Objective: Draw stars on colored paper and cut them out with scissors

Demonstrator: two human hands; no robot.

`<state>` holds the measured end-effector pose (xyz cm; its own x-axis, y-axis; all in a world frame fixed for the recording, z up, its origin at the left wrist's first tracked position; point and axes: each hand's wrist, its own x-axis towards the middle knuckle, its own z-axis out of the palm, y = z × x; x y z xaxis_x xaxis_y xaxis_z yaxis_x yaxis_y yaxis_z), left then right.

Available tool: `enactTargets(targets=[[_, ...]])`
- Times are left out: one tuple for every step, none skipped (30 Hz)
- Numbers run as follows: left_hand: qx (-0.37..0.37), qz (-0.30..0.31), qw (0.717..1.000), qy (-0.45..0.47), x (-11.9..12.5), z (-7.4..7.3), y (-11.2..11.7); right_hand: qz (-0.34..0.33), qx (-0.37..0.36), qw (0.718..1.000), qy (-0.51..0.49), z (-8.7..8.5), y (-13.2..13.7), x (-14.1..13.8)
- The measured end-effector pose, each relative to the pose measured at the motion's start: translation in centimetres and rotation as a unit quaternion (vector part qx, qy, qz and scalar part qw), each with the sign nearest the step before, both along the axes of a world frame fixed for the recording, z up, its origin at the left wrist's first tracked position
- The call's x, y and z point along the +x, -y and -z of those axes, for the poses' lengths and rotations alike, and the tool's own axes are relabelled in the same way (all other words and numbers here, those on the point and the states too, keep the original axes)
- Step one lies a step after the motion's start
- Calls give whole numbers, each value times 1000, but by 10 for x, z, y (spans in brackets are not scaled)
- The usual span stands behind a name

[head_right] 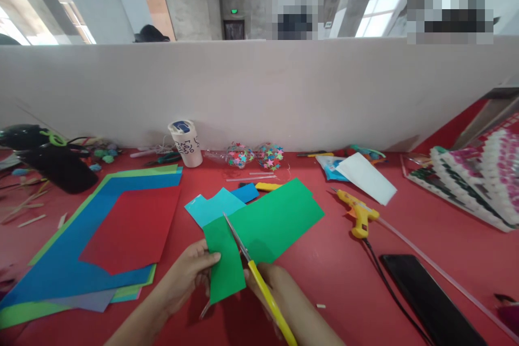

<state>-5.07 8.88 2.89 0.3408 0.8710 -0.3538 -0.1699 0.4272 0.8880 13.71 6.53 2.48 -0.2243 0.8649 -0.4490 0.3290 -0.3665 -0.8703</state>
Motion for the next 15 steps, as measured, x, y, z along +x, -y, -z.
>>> enactTargets(targets=[[6,-9,1000,-11,-3,0,-3,13,-9,1000,-3,-3,-1,0],[14,-24,999,-26,-7,0,-7,29,-19,999,-7,-5,-2,1],[24,-42,998,-43,-11,0,-12,47,-27,998,-14,-6,-4,2],[39,-68,995,-63,-17,1,-19,64,-28,997,-22,-7,-6,4],[52,-95,990,-86,-22,1,-27,78,-25,996,-28,-7,-8,6],[64,-120,985,-106,-27,2,-35,86,-19,996,-33,-6,-11,7],[72,-139,980,-122,-30,3,-43,87,-14,995,-36,-4,-13,9],[78,-152,976,-135,-33,3,-51,87,-10,995,-37,-2,-16,10],[81,-161,973,-145,-34,4,-58,88,-5,995,-37,-1,-18,11],[83,-163,971,-152,-34,5,-65,90,0,995,-35,0,-19,12],[82,-158,971,-158,-33,5,-70,92,2,995,-33,0,-20,12],[79,-144,972,-167,-31,6,-74,94,3,995,-30,0,-20,12],[75,-126,973,-179,-29,7,-76,95,4,995,-28,-2,-21,12],[73,-104,972,-196,-26,7,-76,97,7,995,-25,-4,-21,12],[75,-81,970,-216,-23,7,-75,101,12,995,-23,-6,-21,12]])
